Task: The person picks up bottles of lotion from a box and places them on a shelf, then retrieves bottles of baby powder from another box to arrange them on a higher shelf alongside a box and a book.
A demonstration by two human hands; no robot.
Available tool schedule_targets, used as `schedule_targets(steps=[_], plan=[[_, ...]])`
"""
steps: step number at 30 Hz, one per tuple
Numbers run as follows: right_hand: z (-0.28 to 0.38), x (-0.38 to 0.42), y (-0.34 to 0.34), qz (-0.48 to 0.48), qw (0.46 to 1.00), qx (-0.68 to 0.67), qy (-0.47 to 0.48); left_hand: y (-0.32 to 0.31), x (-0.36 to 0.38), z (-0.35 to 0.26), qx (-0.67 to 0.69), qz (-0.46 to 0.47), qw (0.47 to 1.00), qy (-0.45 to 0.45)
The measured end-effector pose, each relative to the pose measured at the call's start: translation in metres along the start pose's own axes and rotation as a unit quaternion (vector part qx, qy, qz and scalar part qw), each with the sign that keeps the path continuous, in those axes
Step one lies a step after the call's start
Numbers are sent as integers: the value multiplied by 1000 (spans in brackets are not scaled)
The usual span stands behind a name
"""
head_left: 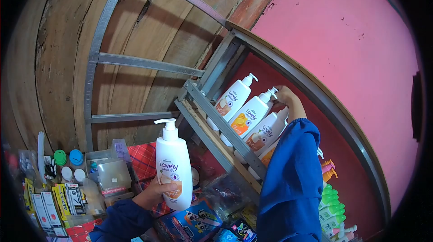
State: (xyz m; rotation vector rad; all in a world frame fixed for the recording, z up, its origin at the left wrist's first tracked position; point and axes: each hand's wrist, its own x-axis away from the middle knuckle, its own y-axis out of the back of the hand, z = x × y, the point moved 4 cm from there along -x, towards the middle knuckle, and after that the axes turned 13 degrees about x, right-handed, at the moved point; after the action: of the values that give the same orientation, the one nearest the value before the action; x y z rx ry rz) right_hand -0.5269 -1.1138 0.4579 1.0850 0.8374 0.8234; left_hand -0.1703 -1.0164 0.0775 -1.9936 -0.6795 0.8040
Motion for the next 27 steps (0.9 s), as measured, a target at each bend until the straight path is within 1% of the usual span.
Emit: schedule_targets(steps=[3,6,8,10,12,15,18,21,22,23,24,25,27], plan=[[2,1,-1,30,999,19,20,-2,0,1,-10,-9,1000,10],[7,4,-1,42,997,61,7,-2,-1,3,-12,-14,1000,12],[12,11,0,10,995,100,15,1,-3,7,-20,-7,1000,6],[16,15,1,4,993,117,22,-1,-4,8,-25,-6,1000,8],[18,16,1,23,993,111,28,-10,-2,6,-28,-10,999,16],[17,18,3,26,998,62,18,-17,-1,6,-45,-21,998,24],[19,24,9,83,995,28,41,-17,-4,9,-42,-12,999,25],[34,45,26,27,995,87,44,-17,-10,13,-31,-10,999,19],[40,49,32,-30,983,131,122,-19,-13,13,-48,-6,999,12],[46,56,39,-133,952,216,175,-22,-18,11,-64,-3,998,5],[53,68,45,-232,899,295,226,-27,-21,8,-80,-1,997,-3],[72,91,47,-325,827,367,275,-36,-24,3,-99,8,995,-9],[117,152,37,-358,826,340,272,-56,-33,-11,-141,26,989,-23]])
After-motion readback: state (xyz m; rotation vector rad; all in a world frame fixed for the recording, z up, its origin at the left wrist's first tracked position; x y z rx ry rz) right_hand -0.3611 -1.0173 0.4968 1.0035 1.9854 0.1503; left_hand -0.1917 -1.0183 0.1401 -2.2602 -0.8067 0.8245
